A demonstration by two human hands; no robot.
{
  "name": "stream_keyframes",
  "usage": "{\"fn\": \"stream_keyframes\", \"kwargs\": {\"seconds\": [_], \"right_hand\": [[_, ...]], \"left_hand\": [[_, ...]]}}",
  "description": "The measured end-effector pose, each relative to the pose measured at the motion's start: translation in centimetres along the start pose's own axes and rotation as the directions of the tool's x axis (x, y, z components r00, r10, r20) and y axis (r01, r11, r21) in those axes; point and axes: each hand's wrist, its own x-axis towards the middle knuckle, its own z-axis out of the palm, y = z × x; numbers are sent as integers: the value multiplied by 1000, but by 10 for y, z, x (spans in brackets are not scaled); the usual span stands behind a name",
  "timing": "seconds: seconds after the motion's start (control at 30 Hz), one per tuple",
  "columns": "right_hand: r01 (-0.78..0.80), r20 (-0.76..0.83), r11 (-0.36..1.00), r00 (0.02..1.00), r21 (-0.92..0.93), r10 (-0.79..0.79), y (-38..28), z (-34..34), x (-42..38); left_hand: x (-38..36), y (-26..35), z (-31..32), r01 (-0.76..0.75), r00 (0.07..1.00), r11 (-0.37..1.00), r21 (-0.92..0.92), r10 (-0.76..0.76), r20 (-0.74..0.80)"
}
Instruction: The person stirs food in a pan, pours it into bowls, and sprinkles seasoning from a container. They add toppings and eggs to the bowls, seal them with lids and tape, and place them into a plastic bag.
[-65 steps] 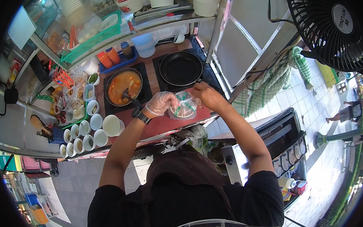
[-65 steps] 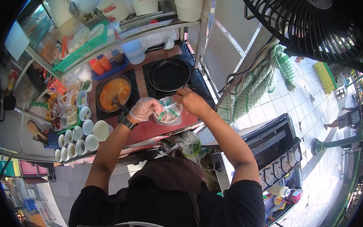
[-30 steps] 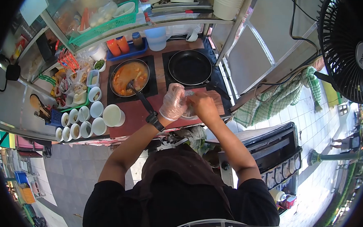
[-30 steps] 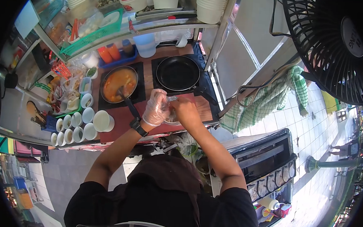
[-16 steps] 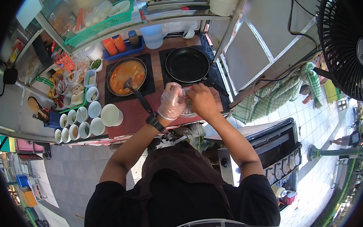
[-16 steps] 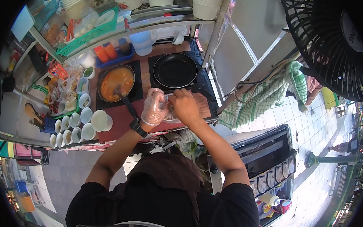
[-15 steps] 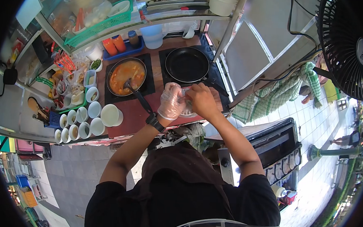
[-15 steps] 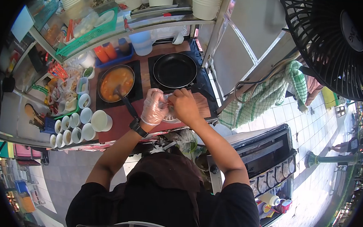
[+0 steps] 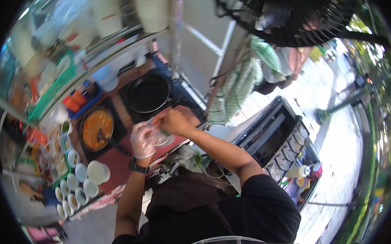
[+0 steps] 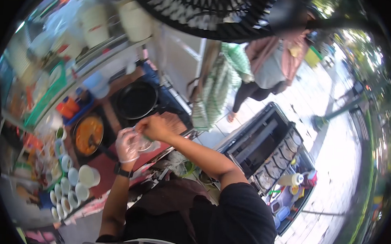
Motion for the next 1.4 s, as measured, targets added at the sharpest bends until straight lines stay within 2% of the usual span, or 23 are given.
{"fn": "stream_keyframes", "kwargs": {"seconds": [0.27, 0.33, 0.43, 0.47, 0.53, 0.57, 0.6, 0.63, 0.67, 0.7, 0.73, 0.77, 0.83, 0.87, 0.93, 1.0, 1.03, 1.07, 1.13, 1.2, 1.27, 1.37, 1.4], "right_hand": [[-171, -101, 961, 975, 218, 196, 8, 4, 4], [139, -411, 970, 887, -199, -212, -2, 7, -12], [257, -371, 930, 917, 263, -148, -44, 49, -79], [291, -352, 859, 925, 421, -141, -48, 68, -102], [151, -410, 804, 903, 575, 124, -51, 70, -157], [-45, -369, 942, 913, 334, 175, -71, 36, -202], [33, -569, 999, 822, 9, -23, -57, 30, -240], [-144, -655, 989, 745, 32, 130, -55, 40, -281], [-282, -732, 958, 663, -50, 157, -41, 5, -326], [-480, -836, 870, 430, 107, 340, -35, 1, -371], [-732, -933, 682, 251, -10, 256, -5, 0, -416], [-834, -971, 543, 43, 96, 236, 6, 0, -453], [-917, -900, 288, -142, 277, 412, 63, 26, -523], [-701, -580, 319, -164, 638, 798, 100, 30, -556], [-345, -337, 322, 17, 882, 941, 92, 25, -556], [-117, -387, 380, -38, 918, 922, 107, 40, -551], [-227, -520, 481, -165, 847, 838, 131, 56, -549], [-123, -437, 425, -95, 897, 895, 124, 53, -550], [-292, -501, 462, -69, 837, 863, 139, 60, -560], [-252, -477, 460, -4, 851, 879, 126, 56, -564], [-65, -408, 411, 57, 909, 911, 98, 34, -555], [-147, -386, 388, 44, 910, 922, 62, 3, -541], [-171, -469, 473, 63, 864, 881, 60, 1, -538]], "left_hand": [[-2, 5, -7, -53, 998, 999, 4, 52, 47], [3, 17, -14, -124, 992, 982, 145, 118, 51], [-2, 55, -9, -296, 952, 955, 35, 298, -76], [-1, 71, -3, -375, 927, 912, -167, 364, -94], [9, 104, 14, -492, 871, 819, -296, 469, -148], [18, 120, 32, -512, 859, 783, -353, 473, -196], [7, 117, 34, -510, 860, 767, -389, 460, -221], [-20, 80, 20, -693, 719, 717, -66, 684, -121], [-23, 97, 42, -670, 736, 717, -192, 675, -46], [-26, 114, 63, -623, 748, 718, -310, 663, 29], [-41, 169, 68, -162, 801, 662, -732, 521, 294], [-62, 194, 85, -66, 709, 691, -720, 540, 454], [-130, 218, 129, 176, 409, 811, -557, 455, 791], [-178, 215, 156, 372, 273, 810, -453, 370, 888], [-252, 217, 207, 256, 124, 934, -249, 224, 967], [-295, 229, 234, 231, 68, 957, -176, 164, 984], [-301, 239, 242, 183, 15, 969, -165, 165, 986], [-308, 245, 245, 134, -51, 979, -152, 160, 986], [-323, 245, 250, 117, -12, 975, -191, 194, 981], [-317, 254, 254, 172, -71, 971, -166, 180, 981], [-315, 252, 251, 98, 17, 948, -303, 303, 953], [-298, 247, 244, 243, 149, 926, -288, 258, 955], [-284, 256, 238, 283, 110, 930, -236, 213, 971]]}}
